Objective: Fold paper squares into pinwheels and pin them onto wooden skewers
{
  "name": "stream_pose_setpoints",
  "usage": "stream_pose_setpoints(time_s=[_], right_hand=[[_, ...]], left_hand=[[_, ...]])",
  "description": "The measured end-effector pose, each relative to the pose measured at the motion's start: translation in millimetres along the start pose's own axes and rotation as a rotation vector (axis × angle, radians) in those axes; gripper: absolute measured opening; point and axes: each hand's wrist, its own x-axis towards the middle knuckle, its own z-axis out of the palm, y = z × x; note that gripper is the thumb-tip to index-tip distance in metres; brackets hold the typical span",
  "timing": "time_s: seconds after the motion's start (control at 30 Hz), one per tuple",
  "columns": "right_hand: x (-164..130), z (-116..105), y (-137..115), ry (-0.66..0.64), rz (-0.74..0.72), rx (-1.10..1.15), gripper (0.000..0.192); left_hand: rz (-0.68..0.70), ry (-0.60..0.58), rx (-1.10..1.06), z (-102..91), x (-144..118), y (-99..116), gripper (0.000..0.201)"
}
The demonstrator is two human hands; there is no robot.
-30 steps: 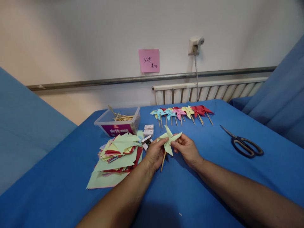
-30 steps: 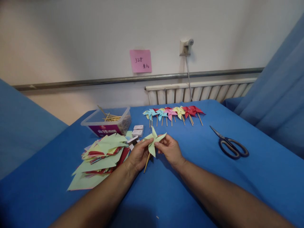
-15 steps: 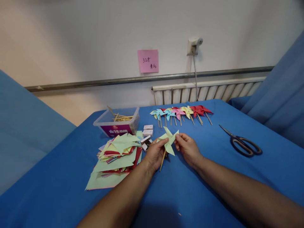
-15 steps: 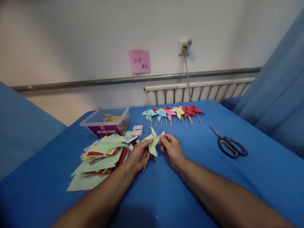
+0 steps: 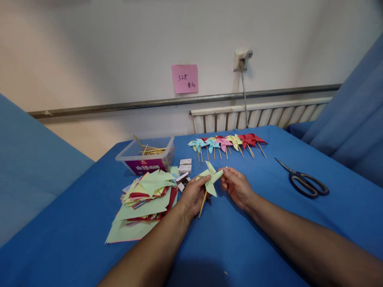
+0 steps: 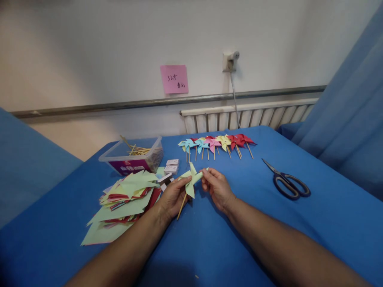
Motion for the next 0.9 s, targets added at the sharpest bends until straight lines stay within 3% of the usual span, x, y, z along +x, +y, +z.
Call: stream_pose_setpoints(time_s=[0.17,0.3,0.47,0.6,0.9], right_hand=[[-0.7,-3.3,-7.6,-0.143,0.005,0.015,0.034],[2.9,-5.8,-3.8,-0.111,0.002,-0.01,0.026],[4.8,-5.0,-0.7,-0.042,-0.007,-0.051,0.03],[3.6,-2.5,-0.9,-0.052,-0.033,-0.057,0.032],[2.6,-1.1,-2.2,-0.093,-0.042,-0.034,0.037]], left_hand=[[-0.044,-0.043,0.004,-0.9,-0.5,2.0,0.015],[-0.051,-0.063,-0.015,-1.0,-0.7,1.9,0.013],[-0.032,-0.044,-0.022,-0.2,-0.6,1.5,0.014],[-0.001,0.006,-0.004,1.2,-1.3,0.8,0.014],[-0.018,-0.005,0.006,-0.9,0.5,-1.3,0.018]])
